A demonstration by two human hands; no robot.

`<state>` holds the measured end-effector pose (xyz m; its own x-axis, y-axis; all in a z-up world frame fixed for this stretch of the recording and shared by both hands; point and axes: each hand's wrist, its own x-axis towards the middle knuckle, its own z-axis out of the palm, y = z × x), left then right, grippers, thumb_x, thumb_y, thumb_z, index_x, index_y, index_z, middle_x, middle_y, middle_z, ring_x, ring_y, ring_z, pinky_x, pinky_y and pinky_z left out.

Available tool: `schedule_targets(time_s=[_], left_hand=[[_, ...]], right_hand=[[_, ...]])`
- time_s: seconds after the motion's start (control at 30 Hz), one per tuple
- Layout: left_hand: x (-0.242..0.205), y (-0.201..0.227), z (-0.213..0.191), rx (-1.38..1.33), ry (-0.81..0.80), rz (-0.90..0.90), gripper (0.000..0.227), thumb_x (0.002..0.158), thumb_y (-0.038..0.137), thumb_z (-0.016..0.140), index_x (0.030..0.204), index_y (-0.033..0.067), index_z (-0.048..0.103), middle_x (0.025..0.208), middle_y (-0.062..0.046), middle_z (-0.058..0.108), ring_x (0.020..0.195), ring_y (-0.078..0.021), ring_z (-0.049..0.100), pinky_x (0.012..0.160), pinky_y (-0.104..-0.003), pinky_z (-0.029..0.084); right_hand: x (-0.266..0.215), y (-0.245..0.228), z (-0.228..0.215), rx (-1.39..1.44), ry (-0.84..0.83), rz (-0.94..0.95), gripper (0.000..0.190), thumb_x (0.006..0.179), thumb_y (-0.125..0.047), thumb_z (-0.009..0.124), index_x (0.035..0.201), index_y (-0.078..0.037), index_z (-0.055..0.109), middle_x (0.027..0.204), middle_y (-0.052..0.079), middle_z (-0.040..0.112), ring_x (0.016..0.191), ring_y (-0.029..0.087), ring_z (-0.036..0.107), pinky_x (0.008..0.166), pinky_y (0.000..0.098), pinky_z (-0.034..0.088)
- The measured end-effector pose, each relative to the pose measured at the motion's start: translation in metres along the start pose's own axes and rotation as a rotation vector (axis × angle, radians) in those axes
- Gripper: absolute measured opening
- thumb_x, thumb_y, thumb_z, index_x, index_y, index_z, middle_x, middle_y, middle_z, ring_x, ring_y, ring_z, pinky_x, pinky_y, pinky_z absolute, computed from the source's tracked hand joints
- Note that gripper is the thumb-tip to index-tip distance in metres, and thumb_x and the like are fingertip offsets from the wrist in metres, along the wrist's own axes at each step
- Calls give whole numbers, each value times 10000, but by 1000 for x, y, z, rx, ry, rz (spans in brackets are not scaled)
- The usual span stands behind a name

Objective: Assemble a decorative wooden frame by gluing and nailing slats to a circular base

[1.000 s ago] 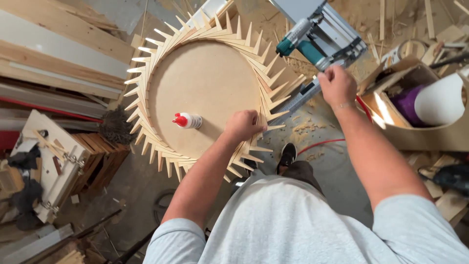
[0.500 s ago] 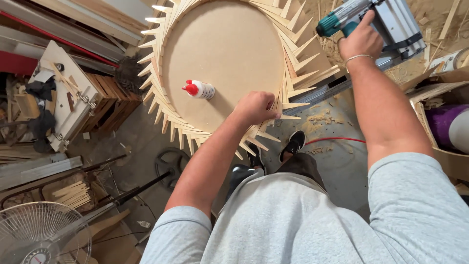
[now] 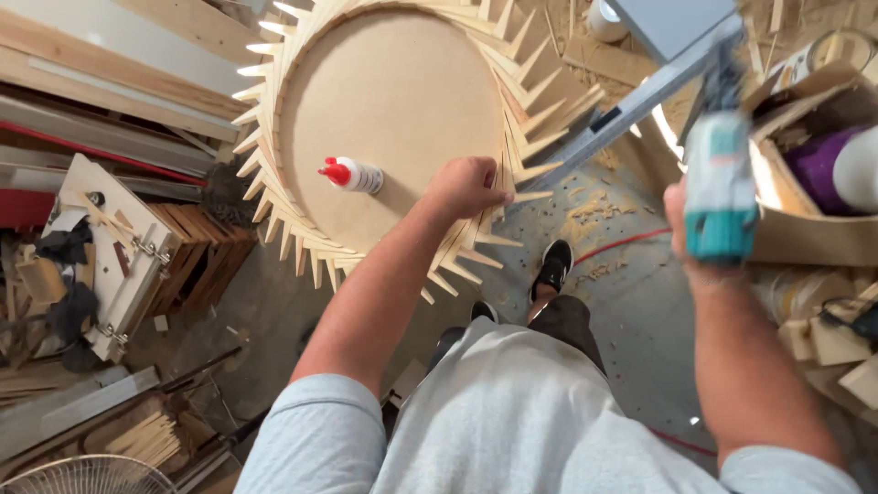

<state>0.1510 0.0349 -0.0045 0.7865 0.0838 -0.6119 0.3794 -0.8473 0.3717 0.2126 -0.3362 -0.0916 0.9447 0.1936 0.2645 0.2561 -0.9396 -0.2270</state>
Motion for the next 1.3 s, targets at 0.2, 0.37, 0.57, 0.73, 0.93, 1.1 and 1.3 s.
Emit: schedule_targets(time_s=[0.2,0.37,0.57,0.73,0.93,1.1,1.3], left_hand=[[8,-22,24,25,82,107,430,766,562,787,808,182,590,759,-144,644,889,-405,698,767,-508,547],[-23,12,0,23,-21,-11,428,946,450,784,779,206,474,752,35,534,698,-131,430,602,-276,387],[-14,5,5,61,24,33,443,962,445,787,774,198,471,743,21,527,696,-156,423,597,-322,361],[-8,-3,13,67,43,37,447,950,452,791,766,194,475,718,10,536,689,-176,442,598,-358,353],[-1,-7,14,64,51,64,458,949,460,790,766,187,471,710,0,549,684,-188,459,589,-379,354],[-15,5,5,56,10,22,433,958,453,770,781,187,478,739,1,561,703,-180,466,593,-358,373],[0,-8,12,49,33,55,467,902,506,783,763,176,482,745,-25,606,717,-228,526,594,-410,386]], right_hand=[[-157,-13,35,262,188,-348,319,1064,-289,676,979,14,724,947,149,728,901,356,649,938,440,503],[-188,-54,61,639,-8,-209,315,924,-241,782,1096,10,700,945,118,713,867,254,640,838,391,505],[-200,-48,105,1029,-242,-76,521,785,-195,892,1212,10,676,944,90,697,833,154,627,737,344,504],[-186,-63,83,1014,-321,-121,493,761,-189,880,1189,-42,686,844,51,655,745,163,570,689,373,453],[-180,-73,70,1027,-294,-137,439,811,-163,876,1176,-24,674,781,41,611,668,150,513,629,355,425],[-192,-68,60,800,-202,-185,544,807,-259,839,1258,1,681,783,83,646,658,188,590,650,375,493],[-203,-94,24,651,-236,-81,425,793,-226,874,1133,-67,673,839,89,667,703,275,652,688,411,515]])
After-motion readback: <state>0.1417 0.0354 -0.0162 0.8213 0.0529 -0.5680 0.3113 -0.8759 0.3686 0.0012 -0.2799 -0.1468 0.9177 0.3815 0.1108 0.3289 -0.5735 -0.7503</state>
